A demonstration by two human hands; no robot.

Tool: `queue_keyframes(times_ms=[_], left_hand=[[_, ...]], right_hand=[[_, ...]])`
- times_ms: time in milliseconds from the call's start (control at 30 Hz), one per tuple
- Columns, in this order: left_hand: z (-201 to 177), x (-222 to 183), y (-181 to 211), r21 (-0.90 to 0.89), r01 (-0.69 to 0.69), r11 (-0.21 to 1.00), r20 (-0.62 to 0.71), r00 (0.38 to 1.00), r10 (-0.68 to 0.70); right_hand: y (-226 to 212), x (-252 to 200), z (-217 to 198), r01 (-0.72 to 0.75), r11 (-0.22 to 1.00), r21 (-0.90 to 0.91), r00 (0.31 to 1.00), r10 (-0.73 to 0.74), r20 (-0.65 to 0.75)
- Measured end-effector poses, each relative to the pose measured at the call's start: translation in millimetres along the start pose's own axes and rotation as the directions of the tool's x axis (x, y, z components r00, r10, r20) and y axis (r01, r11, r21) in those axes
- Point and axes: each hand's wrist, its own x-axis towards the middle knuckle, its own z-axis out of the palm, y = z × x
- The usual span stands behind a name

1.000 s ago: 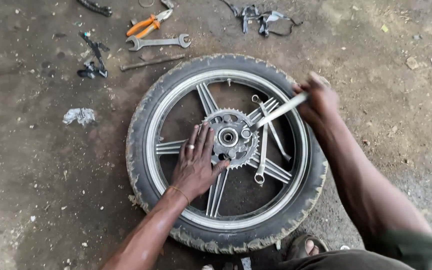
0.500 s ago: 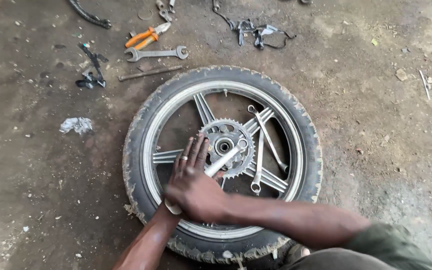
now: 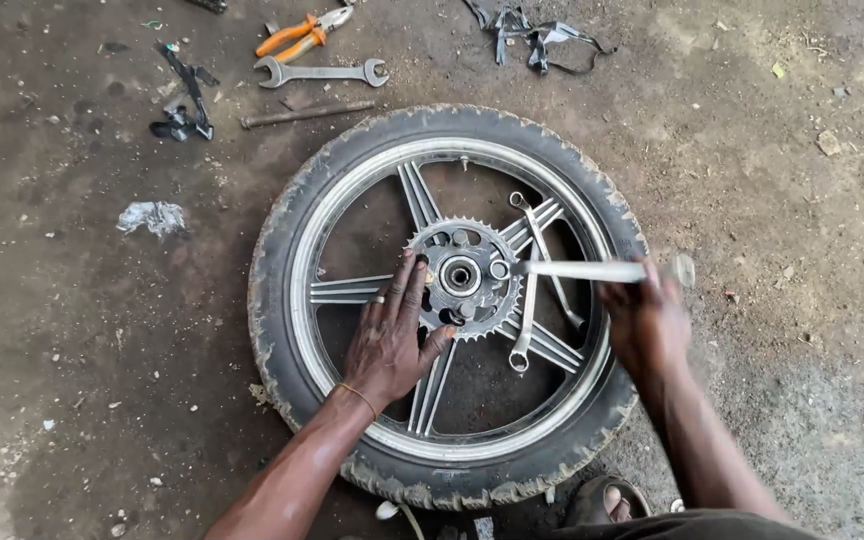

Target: Using a wrench to tighten or loosen bolts on a motorcycle wheel sprocket.

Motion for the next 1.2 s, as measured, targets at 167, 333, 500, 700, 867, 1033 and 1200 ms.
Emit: queue_keyframes(times_ms=[167,333,500,700,867,1033,1200], left_hand=[[-6.1,1.1,0.4,0.0,0.008,1.0,0.053,0.999,-0.008],[-7.0,-0.7,2.8,0.02,0.025,0.999,0.083,0.996,-0.027],[-7.6,-0.9,0.2,0.065,0.095,0.993,0.095,0.99,-0.101],[-0.4,4.1,-7.2,0.164,0.054,0.985,-0.05,0.998,-0.046],[10.6,55.0,7.9,0.153,-0.188,0.97,-0.106,0.973,0.205],[20.8,98.6,41.1,0.091,-0.306,0.948,0.137,0.946,0.293],[31.2,117.3,52.1,0.377,-0.483,0.79,0.384,0.858,0.341]], right_hand=[[-16.7,95.2,145.9,-0.066,0.996,-0.058,0.948,0.08,0.308],[-1.8,-20.7,241.1,0.209,0.875,-0.438,0.647,0.212,0.732],[37.6,-127.7,165.5,0.877,0.47,0.097,-0.085,-0.047,0.995],[-48.8,-73.0,55.2,0.573,0.814,-0.095,0.56,-0.305,0.77],[-53.0,-50.9,4.8,0.122,0.956,-0.268,0.987,-0.089,0.133],[5.7,-54.9,10.7,-0.244,0.906,-0.347,0.944,0.303,0.127],[17.1,-84.2,18.6,-0.447,0.796,-0.408,0.816,0.55,0.178]])
